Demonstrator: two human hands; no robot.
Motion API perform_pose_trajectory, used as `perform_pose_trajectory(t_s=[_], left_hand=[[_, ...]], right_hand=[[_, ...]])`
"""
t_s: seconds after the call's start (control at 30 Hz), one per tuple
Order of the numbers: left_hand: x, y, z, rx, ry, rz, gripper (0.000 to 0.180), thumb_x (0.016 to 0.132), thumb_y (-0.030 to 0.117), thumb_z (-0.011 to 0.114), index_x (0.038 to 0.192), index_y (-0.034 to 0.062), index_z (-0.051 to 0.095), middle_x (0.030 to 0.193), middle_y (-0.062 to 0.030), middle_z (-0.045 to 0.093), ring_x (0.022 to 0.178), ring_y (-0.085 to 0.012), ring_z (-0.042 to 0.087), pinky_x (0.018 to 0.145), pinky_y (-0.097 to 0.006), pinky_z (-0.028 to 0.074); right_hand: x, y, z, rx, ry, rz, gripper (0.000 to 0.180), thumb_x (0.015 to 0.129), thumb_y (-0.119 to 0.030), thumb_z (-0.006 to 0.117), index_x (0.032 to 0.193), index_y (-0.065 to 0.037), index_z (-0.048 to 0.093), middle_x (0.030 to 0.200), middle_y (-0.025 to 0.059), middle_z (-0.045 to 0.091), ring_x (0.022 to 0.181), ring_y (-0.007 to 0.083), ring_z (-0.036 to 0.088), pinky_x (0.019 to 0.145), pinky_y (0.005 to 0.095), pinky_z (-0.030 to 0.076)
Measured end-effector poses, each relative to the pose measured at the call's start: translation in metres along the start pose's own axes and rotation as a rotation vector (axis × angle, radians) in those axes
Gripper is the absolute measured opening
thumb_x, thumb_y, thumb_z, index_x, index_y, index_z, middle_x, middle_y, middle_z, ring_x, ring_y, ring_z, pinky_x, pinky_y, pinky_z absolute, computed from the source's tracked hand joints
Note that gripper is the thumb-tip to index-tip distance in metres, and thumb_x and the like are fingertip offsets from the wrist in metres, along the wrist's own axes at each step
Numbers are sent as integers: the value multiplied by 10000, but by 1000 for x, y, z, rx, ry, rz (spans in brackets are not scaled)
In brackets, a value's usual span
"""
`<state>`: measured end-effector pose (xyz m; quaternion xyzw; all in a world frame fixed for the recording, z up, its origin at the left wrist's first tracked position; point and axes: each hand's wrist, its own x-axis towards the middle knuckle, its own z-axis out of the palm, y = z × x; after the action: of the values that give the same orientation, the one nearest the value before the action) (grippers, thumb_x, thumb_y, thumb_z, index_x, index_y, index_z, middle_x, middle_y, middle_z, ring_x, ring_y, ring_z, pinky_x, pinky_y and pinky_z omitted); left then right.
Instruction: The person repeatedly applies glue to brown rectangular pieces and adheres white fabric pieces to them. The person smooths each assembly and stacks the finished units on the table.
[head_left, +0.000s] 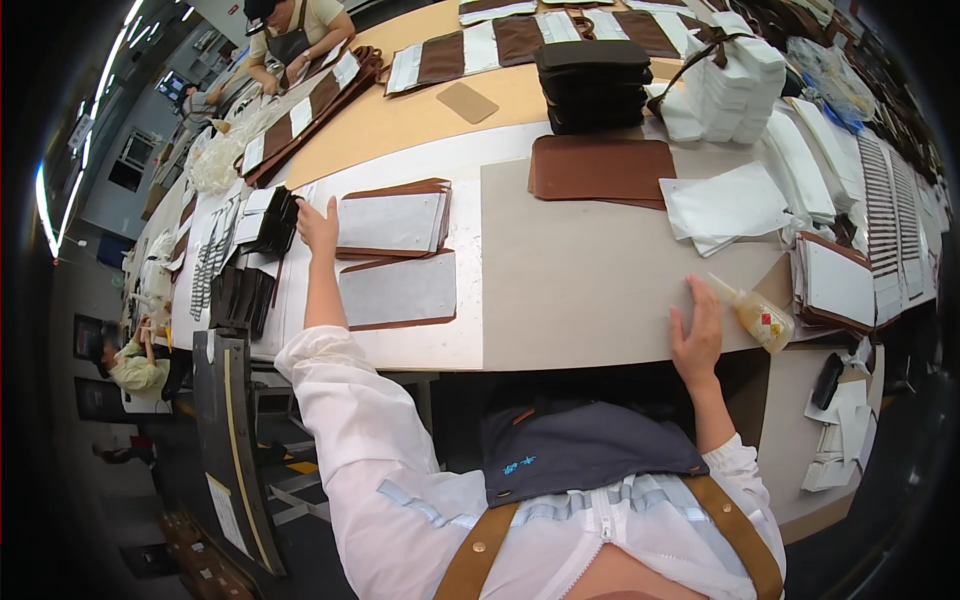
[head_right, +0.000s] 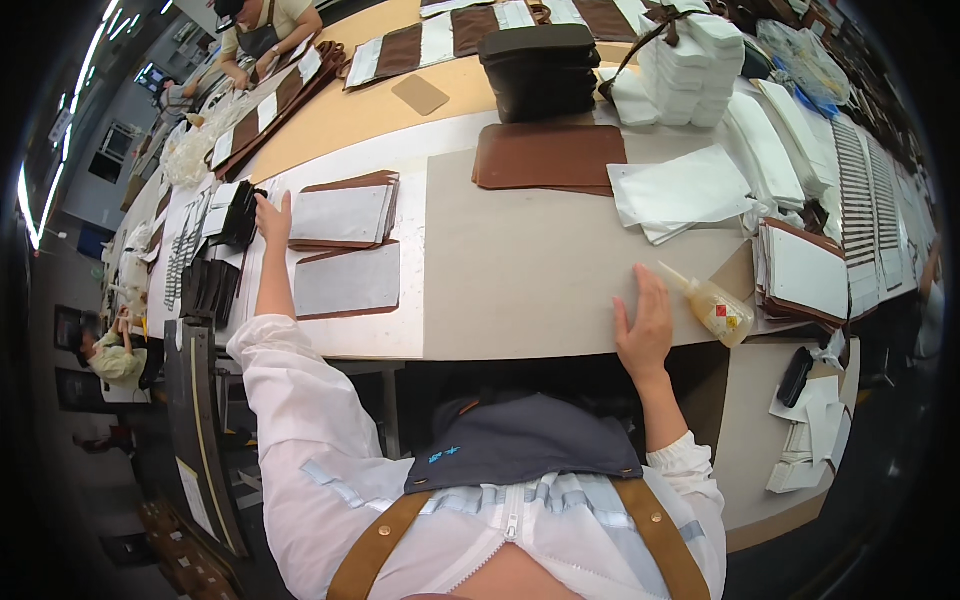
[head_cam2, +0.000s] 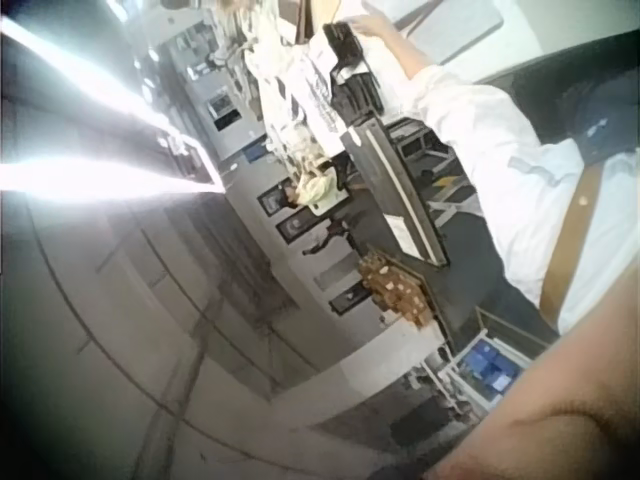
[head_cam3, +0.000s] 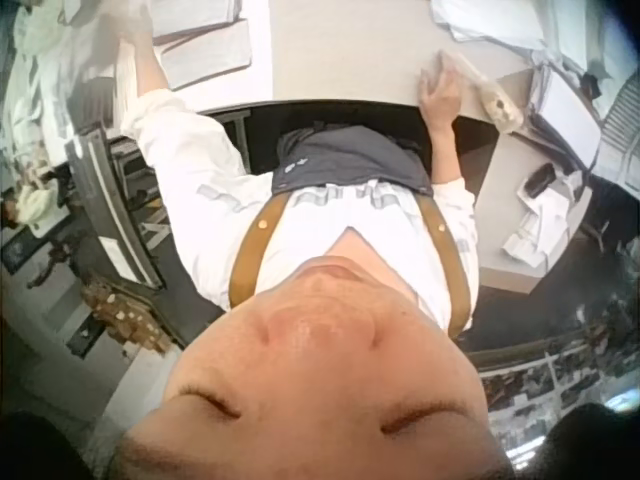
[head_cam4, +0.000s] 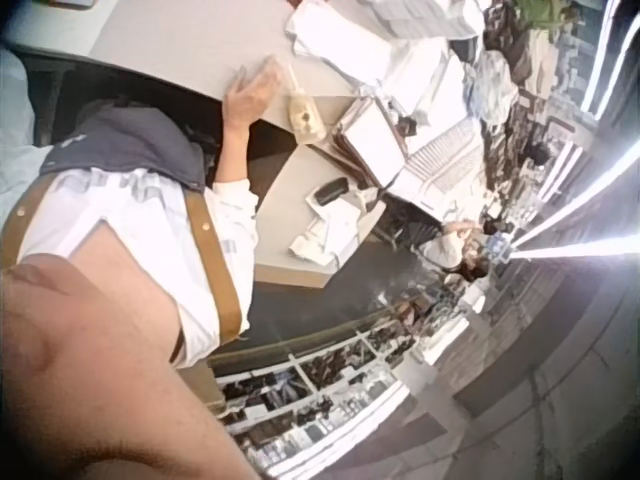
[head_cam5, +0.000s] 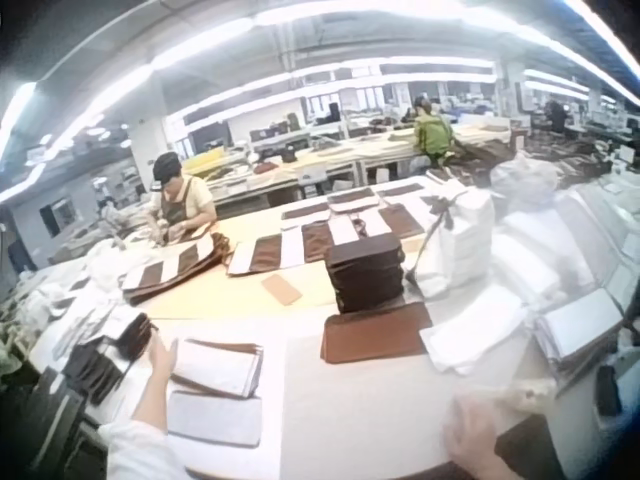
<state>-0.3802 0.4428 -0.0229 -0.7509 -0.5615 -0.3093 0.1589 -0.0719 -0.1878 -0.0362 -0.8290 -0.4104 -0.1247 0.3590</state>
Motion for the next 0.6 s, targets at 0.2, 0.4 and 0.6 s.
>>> perform_pose_trajectory(t_s=[0.2,0.4,0.6], left_hand=[[-78,225,-39,-677,-227,729,460,844,263,771,1226,37,648,1315,-139,626,1259,-335,546,1063,-462,419],[-144,348,-75,-609,-244,1231,436,896,306,704,1231,32,645,1329,-99,631,1293,-284,532,1065,-406,430],[-151,359,-54,-622,-146,1343,246,893,190,668,1079,30,665,1164,-97,694,1096,-250,652,899,-347,533]], right_hand=[[1,1,-5,-36,18,-2,509,881,-92,666,1361,3,526,1262,188,616,1172,372,584,997,428,469],[-1,5,-5,2,21,0,516,867,-84,672,1358,-3,532,1252,187,619,1157,368,591,979,427,479],[-1,1,-6,18,60,7,497,865,-51,651,1346,0,535,1245,183,625,1148,370,595,982,416,476]])
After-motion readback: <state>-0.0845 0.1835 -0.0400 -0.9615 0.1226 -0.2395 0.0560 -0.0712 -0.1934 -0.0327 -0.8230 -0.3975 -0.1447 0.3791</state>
